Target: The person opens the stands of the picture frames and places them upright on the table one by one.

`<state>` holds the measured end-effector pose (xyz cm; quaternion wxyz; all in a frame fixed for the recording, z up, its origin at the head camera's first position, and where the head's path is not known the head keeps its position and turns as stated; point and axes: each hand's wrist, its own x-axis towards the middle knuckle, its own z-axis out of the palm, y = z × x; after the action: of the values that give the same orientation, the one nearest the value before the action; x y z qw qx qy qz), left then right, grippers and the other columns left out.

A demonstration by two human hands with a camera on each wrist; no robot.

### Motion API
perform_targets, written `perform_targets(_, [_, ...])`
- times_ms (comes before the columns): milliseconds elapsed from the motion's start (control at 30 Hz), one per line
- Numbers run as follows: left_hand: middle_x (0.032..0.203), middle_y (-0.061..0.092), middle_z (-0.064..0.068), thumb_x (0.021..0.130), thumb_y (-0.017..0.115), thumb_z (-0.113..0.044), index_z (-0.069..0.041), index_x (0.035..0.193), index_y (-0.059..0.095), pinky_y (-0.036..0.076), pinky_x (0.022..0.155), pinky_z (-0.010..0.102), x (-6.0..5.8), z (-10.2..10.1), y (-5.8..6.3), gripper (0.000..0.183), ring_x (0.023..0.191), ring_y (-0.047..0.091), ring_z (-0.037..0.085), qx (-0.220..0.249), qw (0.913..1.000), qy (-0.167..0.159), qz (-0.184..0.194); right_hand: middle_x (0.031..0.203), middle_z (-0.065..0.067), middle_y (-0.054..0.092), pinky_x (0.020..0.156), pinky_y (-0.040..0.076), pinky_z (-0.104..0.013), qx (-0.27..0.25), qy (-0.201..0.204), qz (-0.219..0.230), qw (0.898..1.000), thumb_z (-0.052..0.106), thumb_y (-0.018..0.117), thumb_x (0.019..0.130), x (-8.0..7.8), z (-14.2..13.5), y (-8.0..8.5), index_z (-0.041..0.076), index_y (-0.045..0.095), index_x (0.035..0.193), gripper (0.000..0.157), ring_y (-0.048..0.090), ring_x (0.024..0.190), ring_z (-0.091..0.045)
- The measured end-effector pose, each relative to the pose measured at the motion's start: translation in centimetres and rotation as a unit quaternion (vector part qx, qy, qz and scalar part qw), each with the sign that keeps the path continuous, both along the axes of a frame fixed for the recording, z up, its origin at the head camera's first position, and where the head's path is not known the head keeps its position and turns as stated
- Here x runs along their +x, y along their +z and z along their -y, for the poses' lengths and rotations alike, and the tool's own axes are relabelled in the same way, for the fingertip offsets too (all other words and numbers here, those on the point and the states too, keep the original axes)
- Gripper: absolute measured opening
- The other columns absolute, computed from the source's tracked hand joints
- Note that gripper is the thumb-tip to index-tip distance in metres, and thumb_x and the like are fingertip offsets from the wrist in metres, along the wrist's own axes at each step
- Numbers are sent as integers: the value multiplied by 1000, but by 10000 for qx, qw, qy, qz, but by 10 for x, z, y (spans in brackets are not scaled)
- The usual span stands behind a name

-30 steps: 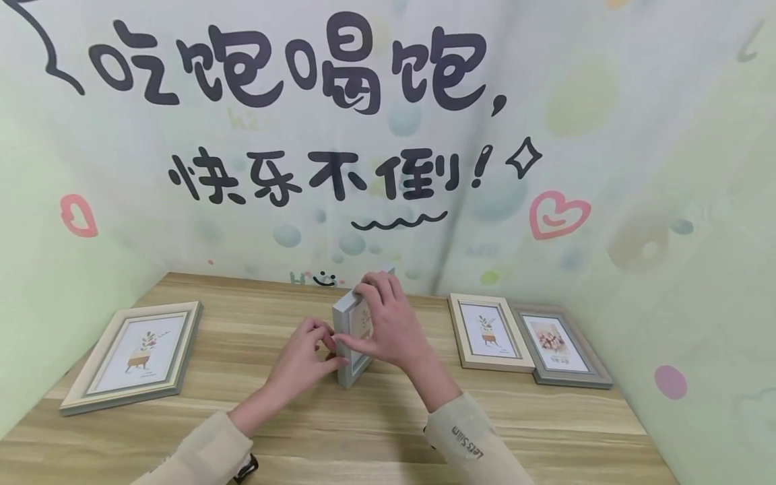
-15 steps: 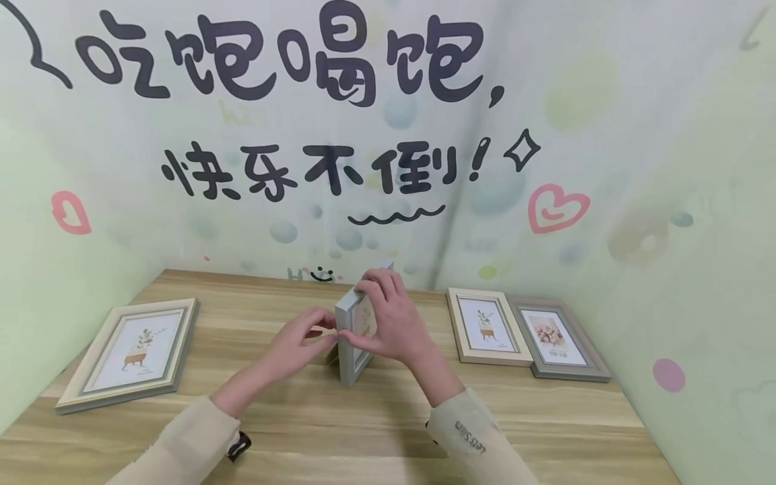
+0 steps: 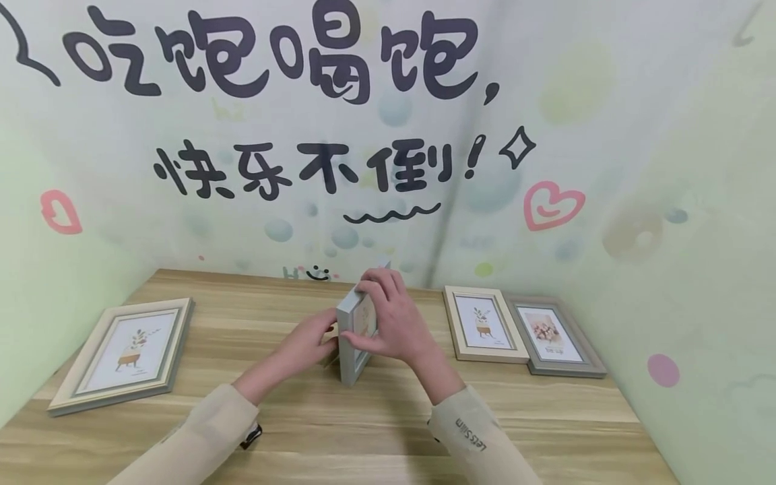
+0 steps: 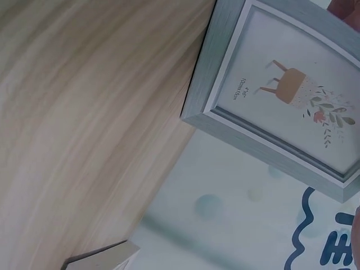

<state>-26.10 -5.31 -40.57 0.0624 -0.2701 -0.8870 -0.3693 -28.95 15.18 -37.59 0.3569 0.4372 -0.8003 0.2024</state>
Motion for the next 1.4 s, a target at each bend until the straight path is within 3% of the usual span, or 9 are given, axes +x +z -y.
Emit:
perform_targets(333, [134,64,10,93,65,-4,-11,139,55,47,110,48,-5,-7,1,47,128,59,29,-151,9996,57,211,126,-14,50,97,44,-42,-113,136,-63,9998,66,56,85,-1,-5,-2,4,50,119,71,43,115,-30])
perform_targets(667, [131,65,8,93,66,-4,-13,133,59,48,110,48,-8,-10,1,42,127,59,29,-228,9997,126,38,126,-15,50,97,45,-41,-177,187,-103,9996,63,60,83,0,-6,-4,4,50,117,69,44,116,-30])
perform_targets(1400, [119,71,7,89,64,6,-12,122,66,53,101,45,-11,-12,12,38,113,63,29,-880,9912,370,-912,127,-14,49,96,45,-41,-127,116,-21,9998,62,61,83,0,-7,-5,6,49,119,69,44,115,-29])
